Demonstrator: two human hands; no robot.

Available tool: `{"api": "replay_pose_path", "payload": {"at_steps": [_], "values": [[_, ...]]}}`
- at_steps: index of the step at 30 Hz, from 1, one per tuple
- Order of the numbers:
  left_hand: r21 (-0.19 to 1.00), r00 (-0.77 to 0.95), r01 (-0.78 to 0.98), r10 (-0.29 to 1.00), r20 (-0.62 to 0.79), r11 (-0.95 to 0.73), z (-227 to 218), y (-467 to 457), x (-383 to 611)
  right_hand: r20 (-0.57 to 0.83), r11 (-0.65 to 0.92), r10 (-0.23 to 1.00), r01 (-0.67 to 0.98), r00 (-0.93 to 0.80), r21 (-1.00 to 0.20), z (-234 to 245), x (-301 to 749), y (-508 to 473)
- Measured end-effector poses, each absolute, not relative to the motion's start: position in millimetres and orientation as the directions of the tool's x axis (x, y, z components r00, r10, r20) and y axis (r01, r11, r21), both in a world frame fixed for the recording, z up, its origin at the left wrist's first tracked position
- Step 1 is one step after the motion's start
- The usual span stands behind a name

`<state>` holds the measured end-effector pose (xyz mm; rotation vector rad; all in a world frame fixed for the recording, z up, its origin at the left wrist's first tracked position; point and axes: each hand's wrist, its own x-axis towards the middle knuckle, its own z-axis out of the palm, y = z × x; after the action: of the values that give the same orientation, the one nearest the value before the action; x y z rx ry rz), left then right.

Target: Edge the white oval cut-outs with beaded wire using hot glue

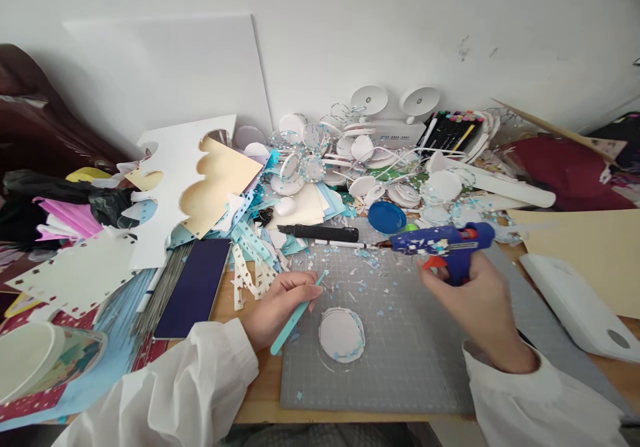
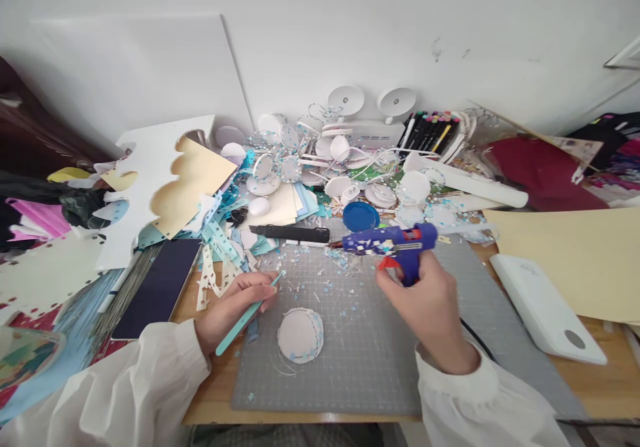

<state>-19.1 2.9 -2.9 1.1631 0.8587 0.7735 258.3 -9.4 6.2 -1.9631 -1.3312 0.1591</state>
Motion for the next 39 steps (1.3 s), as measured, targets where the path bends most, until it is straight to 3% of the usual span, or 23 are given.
{"api": "replay_pose_path", "payload": {"at_steps": [4,7,15,39], "values": [[0.974,0.488,-0.079,0.861,-0.146,0.21,-3,3,-19,0.296,-0.008,0.915,0.748,0.273,-0.664,-2,234,1],[0.968,0.485,-0.081,0.858,-0.17,0.238,-4,2,-19,0.251,0.039,0.948,0.708,0.198,-0.706,-13,225,3],[0.957,0.489,-0.106,0.852,-0.186,0.271,-6,2,-17,0.255,0.044,0.943,0.676,0.216,-0.736,-22,225,-2],[0.967,0.536,-0.119,0.834,-0.13,0.227,-11,1,-19,0.371,0.129,0.917,0.769,0.148,-0.626,-21,226,-4]]}}
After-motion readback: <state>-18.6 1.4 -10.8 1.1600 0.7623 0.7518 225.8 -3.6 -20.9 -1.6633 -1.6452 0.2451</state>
